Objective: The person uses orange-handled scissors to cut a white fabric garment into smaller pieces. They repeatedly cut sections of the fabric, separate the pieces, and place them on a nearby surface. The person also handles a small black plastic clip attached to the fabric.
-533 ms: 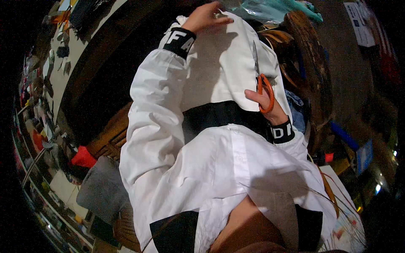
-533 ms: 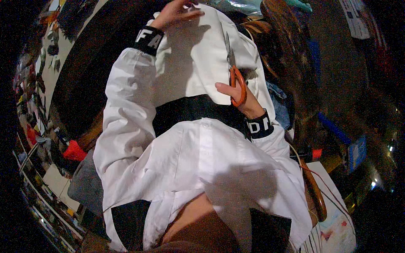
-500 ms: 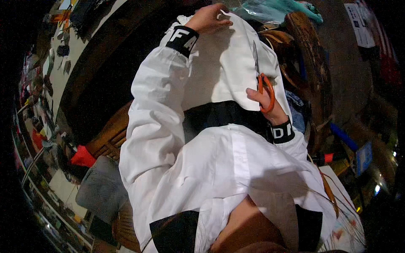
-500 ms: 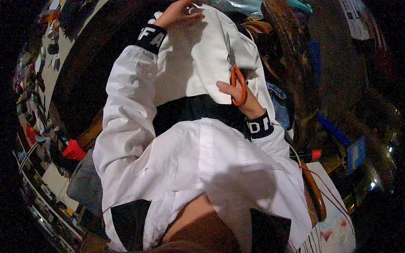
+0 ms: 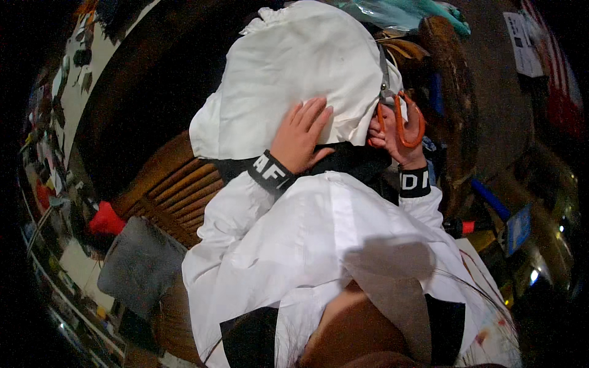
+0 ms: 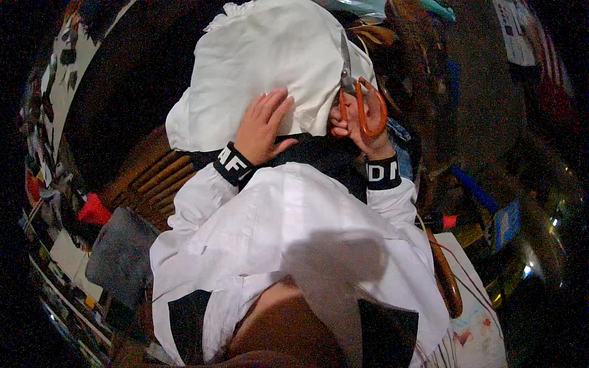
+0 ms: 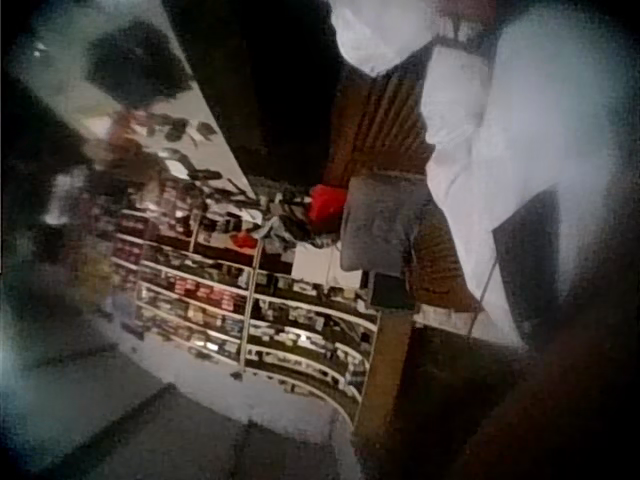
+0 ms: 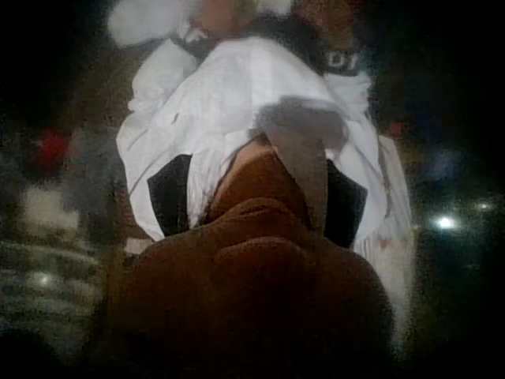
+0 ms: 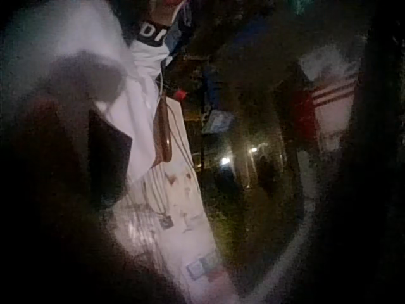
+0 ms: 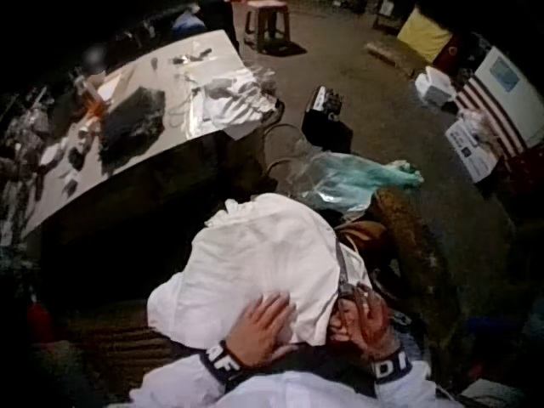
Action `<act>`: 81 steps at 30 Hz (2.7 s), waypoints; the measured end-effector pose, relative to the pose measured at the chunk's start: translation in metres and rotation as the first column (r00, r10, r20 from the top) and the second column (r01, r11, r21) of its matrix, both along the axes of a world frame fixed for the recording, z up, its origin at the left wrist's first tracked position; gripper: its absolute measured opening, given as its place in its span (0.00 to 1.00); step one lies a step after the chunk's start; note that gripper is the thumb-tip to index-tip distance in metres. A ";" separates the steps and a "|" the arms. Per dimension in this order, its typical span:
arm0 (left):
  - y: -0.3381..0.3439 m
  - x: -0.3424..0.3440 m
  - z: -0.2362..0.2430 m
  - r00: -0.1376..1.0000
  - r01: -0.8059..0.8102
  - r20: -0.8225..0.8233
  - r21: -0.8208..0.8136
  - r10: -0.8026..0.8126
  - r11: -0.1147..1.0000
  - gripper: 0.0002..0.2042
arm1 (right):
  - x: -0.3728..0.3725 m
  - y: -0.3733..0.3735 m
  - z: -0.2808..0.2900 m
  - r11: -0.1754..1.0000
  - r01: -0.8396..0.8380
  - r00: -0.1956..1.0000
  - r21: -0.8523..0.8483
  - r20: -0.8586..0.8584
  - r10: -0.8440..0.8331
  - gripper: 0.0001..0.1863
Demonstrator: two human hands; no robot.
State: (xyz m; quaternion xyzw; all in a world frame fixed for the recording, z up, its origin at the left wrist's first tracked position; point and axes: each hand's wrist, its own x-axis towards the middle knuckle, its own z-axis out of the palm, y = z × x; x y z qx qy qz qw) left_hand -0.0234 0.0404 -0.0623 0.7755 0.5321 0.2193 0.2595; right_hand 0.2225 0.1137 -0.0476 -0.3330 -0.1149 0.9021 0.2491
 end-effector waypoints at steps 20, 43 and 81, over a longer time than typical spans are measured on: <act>0.088 0.064 -0.039 0.548 -0.202 0.786 -0.208 0.286 0.957 0.16 | -0.012 -0.002 0.017 0.957 -0.222 0.916 0.186 0.376 0.139 0.28; 0.097 0.079 -0.021 0.827 -0.400 0.334 -0.216 0.453 0.890 0.11 | -0.019 0.002 0.005 0.993 -0.043 0.955 0.107 0.295 0.010 0.25; 0.097 0.058 -0.020 0.881 -0.350 0.279 -0.161 0.383 0.923 0.08 | -0.055 0.002 0.019 0.971 -0.072 0.853 0.229 0.519 -0.059 0.27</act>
